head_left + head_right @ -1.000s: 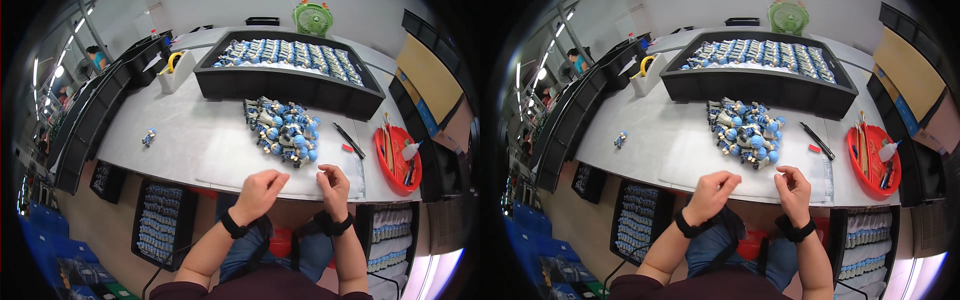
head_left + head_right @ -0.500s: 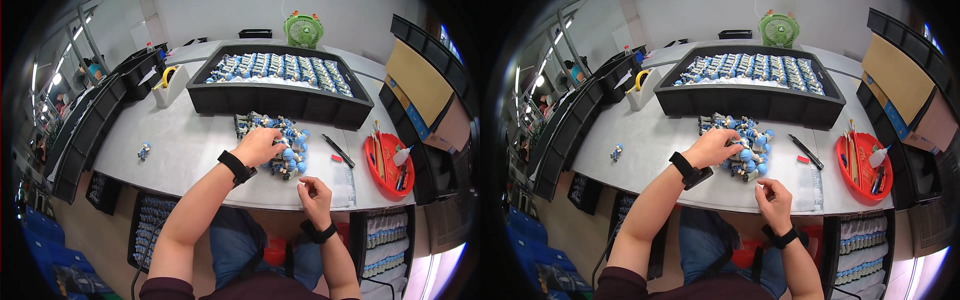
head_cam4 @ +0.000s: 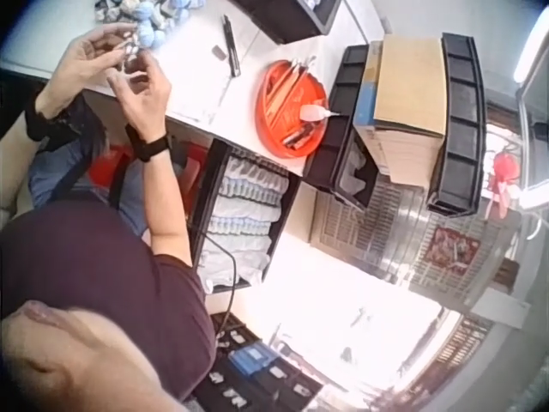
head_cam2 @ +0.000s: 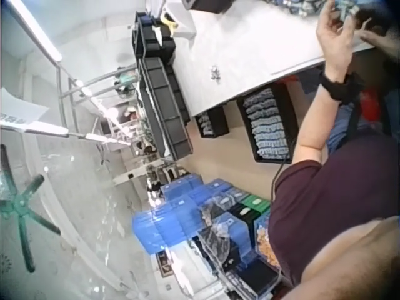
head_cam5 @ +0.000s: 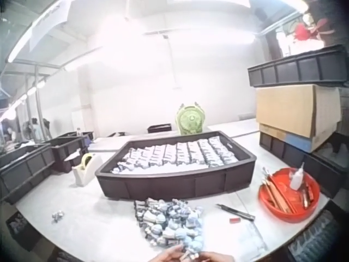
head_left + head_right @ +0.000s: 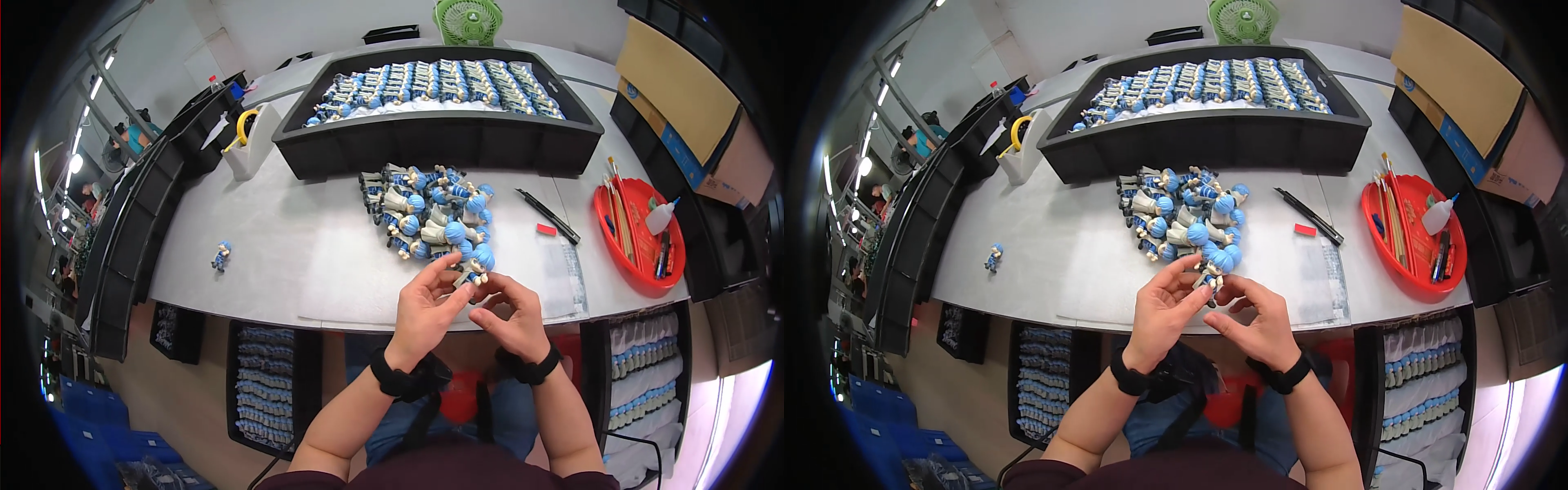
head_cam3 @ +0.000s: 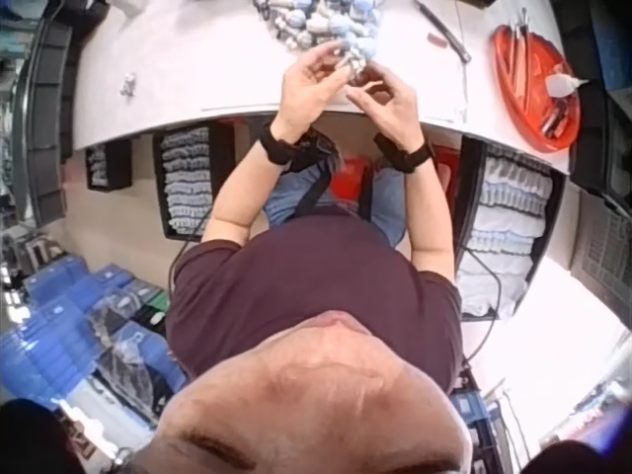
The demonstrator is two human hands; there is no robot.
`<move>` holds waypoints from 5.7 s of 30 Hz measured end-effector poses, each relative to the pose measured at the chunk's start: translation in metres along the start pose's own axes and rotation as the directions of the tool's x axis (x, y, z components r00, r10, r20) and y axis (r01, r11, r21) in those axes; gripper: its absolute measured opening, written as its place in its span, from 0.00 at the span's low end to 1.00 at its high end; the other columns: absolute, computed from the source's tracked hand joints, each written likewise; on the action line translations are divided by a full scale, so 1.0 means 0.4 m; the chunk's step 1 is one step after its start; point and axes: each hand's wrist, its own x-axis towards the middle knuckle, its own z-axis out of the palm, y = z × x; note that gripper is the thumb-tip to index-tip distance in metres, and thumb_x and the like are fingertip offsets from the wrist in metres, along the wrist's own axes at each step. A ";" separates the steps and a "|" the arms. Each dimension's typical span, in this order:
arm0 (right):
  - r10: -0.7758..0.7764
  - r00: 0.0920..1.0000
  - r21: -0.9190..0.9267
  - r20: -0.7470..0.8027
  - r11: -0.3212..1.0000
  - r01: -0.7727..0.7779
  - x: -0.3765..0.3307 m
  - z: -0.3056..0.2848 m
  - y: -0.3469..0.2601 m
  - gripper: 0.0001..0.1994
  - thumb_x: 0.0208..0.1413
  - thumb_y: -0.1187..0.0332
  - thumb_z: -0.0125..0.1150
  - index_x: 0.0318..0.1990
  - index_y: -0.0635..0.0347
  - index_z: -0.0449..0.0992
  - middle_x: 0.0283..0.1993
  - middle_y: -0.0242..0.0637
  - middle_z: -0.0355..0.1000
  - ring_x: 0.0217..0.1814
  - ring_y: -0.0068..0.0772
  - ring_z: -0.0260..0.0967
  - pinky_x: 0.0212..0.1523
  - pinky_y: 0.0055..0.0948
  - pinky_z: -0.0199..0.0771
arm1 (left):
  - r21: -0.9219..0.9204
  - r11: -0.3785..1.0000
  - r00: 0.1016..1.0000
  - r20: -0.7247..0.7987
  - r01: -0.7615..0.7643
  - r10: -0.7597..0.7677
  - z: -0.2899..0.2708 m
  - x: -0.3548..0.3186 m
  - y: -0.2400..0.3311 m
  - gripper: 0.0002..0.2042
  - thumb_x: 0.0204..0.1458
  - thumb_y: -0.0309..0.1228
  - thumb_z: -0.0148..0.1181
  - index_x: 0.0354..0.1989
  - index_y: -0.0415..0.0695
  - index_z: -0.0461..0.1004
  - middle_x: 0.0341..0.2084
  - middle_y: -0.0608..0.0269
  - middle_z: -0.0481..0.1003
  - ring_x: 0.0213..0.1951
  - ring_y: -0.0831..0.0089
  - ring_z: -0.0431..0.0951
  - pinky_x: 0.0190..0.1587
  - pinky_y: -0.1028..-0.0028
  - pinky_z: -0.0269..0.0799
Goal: The user is assembling and inspecting small blue action figures in a manufacturing environment.
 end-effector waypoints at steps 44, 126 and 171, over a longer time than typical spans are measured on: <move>0.105 0.993 0.030 0.051 0.994 -0.107 -0.009 -0.008 -0.001 0.13 0.50 0.72 0.58 0.44 0.66 0.72 0.35 0.39 0.73 0.35 0.22 0.69 0.34 0.19 0.68 | -0.130 0.981 0.977 0.176 0.141 -0.117 -0.068 0.007 -0.022 0.24 0.45 0.16 0.56 0.51 0.39 0.56 0.37 0.57 0.70 0.40 0.75 0.71 0.40 0.78 0.70; 0.154 0.956 0.055 -0.250 0.988 -0.145 -0.021 0.009 0.024 0.10 0.46 0.80 0.58 0.38 0.70 0.72 0.34 0.37 0.73 0.35 0.23 0.70 0.38 0.19 0.69 | 0.018 0.981 0.954 0.230 0.195 -0.193 -0.052 -0.003 -0.039 0.24 0.40 0.21 0.65 0.46 0.40 0.63 0.24 0.68 0.69 0.25 0.89 0.67 0.26 0.90 0.63; 0.115 0.967 0.064 -0.229 0.993 -0.102 0.004 0.018 0.026 0.08 0.48 0.80 0.57 0.38 0.69 0.73 0.33 0.37 0.73 0.35 0.21 0.71 0.37 0.18 0.70 | 0.086 0.977 0.962 0.177 0.196 -0.208 -0.064 0.005 -0.023 0.24 0.39 0.19 0.65 0.46 0.37 0.64 0.28 0.64 0.71 0.30 0.83 0.72 0.33 0.85 0.71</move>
